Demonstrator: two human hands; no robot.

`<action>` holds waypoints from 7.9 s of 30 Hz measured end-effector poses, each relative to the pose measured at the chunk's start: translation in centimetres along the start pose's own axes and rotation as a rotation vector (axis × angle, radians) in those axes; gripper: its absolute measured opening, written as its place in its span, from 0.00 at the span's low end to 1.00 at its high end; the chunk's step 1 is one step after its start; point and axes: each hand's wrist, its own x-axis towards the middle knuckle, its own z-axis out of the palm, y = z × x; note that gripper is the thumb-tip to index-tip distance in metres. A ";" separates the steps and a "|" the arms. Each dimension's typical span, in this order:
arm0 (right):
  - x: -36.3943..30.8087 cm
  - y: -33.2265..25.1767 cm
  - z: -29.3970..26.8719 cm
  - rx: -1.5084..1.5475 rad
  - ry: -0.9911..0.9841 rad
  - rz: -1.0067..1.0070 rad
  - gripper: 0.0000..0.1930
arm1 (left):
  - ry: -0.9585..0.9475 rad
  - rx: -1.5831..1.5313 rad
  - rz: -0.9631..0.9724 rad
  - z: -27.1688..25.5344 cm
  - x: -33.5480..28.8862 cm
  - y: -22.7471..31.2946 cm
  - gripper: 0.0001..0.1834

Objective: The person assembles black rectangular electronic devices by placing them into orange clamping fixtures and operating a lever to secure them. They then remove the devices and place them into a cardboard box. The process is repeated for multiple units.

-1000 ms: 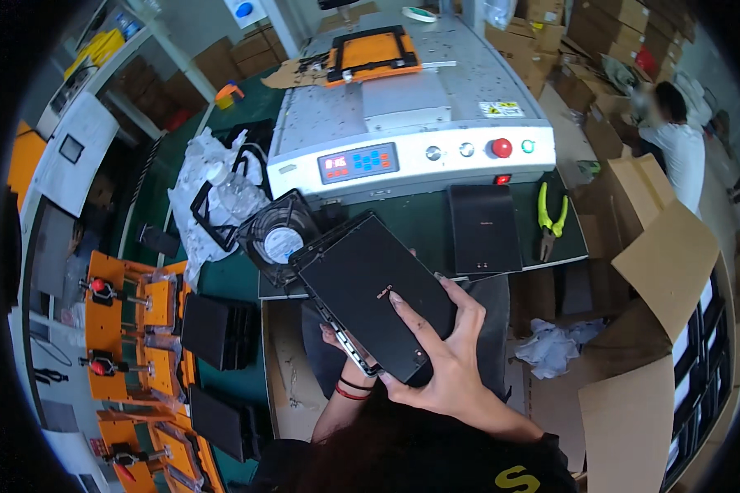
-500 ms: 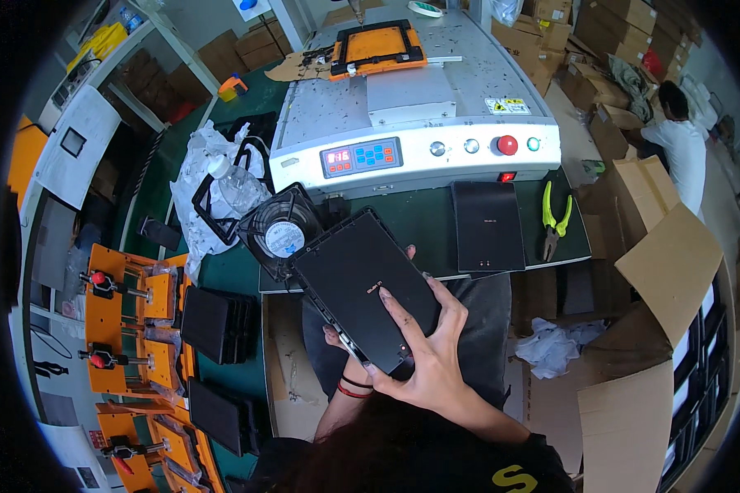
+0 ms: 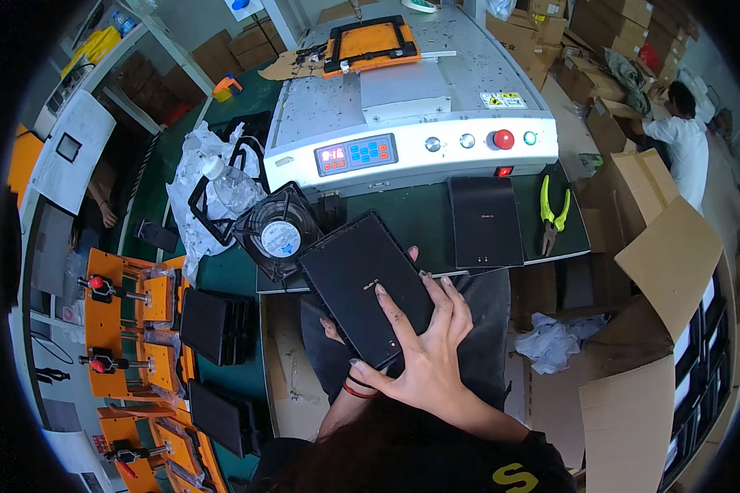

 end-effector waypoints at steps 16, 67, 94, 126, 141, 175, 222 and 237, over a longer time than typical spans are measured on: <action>2.8 4.6 0.2 1.169 -0.343 0.290 0.22 | 0.446 0.107 -0.239 -1.2 -5.1 4.3 0.33; -14.9 -27.8 18.0 1.070 -1.482 -0.544 0.13 | 1.642 2.350 0.839 9.3 -39.1 55.9 0.30; -16.3 -22.0 16.0 1.116 -1.407 -0.675 0.12 | 0.917 3.158 -0.068 -0.7 -44.6 32.4 0.12; -17.7 -34.3 28.4 1.256 -1.311 -0.441 0.12 | 1.089 2.998 0.249 0.4 -44.0 32.4 0.14; -15.4 -37.0 29.8 1.149 -1.651 -0.276 0.11 | 1.140 3.027 0.183 0.1 -44.8 32.0 0.14; -18.8 -35.6 28.9 1.509 -1.374 0.007 0.13 | 1.012 0.061 0.741 1.2 -48.2 38.1 0.26; -7.6 -19.6 8.0 1.283 -1.893 -0.030 0.10 | 1.246 2.745 -0.030 9.1 -36.1 45.8 0.20; 2.1 -16.7 12.8 1.349 -1.098 -0.132 0.13 | 0.705 1.877 0.143 1.9 -19.3 36.3 0.29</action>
